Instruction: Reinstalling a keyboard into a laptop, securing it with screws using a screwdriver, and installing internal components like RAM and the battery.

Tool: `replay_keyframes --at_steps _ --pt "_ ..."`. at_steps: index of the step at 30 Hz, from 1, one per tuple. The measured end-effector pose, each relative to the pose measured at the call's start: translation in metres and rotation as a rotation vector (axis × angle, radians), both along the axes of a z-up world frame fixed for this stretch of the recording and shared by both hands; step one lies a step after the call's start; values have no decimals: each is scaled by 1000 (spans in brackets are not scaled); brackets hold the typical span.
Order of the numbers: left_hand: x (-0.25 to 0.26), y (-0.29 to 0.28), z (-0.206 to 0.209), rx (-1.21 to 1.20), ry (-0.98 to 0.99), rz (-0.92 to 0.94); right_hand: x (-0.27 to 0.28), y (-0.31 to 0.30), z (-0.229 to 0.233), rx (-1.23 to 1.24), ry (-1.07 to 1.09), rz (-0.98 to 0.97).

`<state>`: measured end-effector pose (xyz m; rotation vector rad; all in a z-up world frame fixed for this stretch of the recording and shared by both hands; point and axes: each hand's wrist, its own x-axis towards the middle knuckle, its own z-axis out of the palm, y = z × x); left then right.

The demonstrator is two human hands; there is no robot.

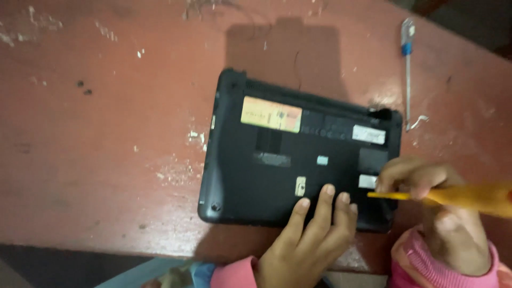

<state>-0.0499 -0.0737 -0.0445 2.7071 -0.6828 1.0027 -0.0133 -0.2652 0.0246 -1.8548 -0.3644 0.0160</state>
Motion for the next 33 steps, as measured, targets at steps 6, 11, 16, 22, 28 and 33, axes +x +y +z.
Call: replay_keyframes --at_steps 6,11,16,22,28,33 --pt "0 -3 1 18 30 -29 -3 -20 12 -169 40 48" --pt "-1 -2 0 91 74 -46 -2 -38 19 -223 82 173" --pt "1 0 -1 99 46 -38 4 -22 21 -69 139 213" --pt "-5 -4 -1 98 110 -28 -3 0 12 -43 29 -81" --pt "-7 -5 -1 65 143 -24 -9 -14 11 184 110 115" --pt "-10 -4 -2 128 135 -2 -22 -35 16 -210 75 20"
